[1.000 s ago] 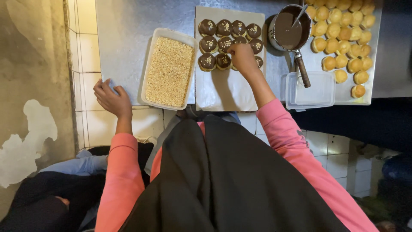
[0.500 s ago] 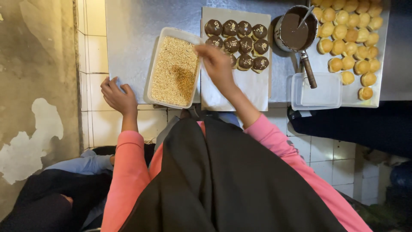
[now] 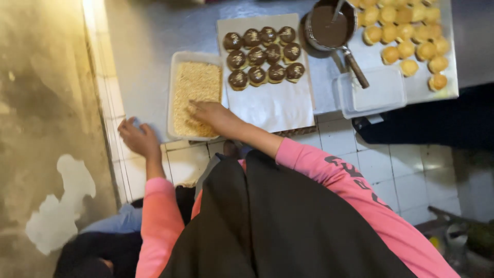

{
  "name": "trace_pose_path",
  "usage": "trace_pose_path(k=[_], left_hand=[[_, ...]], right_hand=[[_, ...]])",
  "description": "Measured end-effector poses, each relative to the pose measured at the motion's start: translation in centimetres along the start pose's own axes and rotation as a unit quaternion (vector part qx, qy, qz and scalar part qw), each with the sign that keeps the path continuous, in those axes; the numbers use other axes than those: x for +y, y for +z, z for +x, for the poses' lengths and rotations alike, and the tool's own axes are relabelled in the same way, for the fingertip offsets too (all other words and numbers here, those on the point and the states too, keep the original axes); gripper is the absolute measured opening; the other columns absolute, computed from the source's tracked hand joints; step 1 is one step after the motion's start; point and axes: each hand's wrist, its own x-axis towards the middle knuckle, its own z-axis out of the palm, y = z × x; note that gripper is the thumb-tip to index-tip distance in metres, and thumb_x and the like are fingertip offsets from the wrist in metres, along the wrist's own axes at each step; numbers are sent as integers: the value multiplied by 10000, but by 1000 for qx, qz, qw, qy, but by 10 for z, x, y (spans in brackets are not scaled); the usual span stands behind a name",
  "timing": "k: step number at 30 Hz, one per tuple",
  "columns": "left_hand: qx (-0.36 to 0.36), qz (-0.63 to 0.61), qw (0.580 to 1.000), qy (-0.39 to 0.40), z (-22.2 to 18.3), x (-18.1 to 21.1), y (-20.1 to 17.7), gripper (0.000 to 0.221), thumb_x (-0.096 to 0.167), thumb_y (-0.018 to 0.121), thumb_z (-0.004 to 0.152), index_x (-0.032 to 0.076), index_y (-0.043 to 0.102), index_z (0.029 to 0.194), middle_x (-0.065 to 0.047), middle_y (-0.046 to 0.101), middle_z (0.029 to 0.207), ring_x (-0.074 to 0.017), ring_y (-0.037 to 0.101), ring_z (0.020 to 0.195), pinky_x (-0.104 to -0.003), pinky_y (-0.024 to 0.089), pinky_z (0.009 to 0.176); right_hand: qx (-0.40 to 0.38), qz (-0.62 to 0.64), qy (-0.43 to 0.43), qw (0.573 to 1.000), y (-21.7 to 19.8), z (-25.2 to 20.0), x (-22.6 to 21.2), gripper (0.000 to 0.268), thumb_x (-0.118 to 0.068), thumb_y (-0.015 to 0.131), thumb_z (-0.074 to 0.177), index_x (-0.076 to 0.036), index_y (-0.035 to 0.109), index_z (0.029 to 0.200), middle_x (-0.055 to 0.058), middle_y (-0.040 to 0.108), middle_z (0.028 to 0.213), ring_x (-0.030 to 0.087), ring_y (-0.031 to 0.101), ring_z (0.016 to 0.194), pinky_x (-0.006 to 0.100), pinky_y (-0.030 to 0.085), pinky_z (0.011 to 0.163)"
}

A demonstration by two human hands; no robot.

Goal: Decorating small pastries by dipping them in chocolate sauce and adding toppings like crushed peanuts and chocolate sprinkles.

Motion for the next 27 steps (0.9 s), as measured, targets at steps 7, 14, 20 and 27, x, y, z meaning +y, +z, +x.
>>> trace_pose_path(k=[7, 14, 20, 27], left_hand=[[-102, -217, 957, -161, 15, -114, 54, 298, 56, 620, 950, 55, 644, 1247, -90, 649, 1240, -180, 608, 1124, -330, 486, 1020], [-84, -352, 914, -186, -6, -35, -2, 290, 91, 568, 1046, 10, 535, 1323, -91, 540, 1306, -180, 540, 1163, -316, 485, 976], [-86, -180, 975, -98, -37, 54, -33, 359, 118, 581, 1048, -10, 541, 1381, -178, 532, 1405, -298, 519, 1284, -443, 419, 1092], [-147, -292, 928, -176, -75, 113, -6, 703, 259, 621, 971, -4, 261, 1516, -210, 242, 1584, -369, 450, 1389, -490, 515, 1035]], right_hand=[[8, -5, 35, 999, 24, -21, 17, 569, -11, 614, 888, -195, 563, 1424, 131, 428, 1557, 388, 458, 1439, 617, 361, 1181], [72, 186, 37, 979, -28, -99, 32, 454, 38, 659, 824, -83, 658, 1261, 203, 444, 1509, 335, 554, 1322, 507, 462, 1051], [347, 576, 375, 638, 27, -266, 159, 181, -240, 642, 959, -100, 678, 1068, 44, 681, 1002, 183, 673, 913, 321, 569, 754], [491, 643, 471, 351, -36, -388, 264, 372, -499, 705, 890, -196, 619, 1089, -39, 573, 970, 143, 559, 874, 340, 478, 710]])
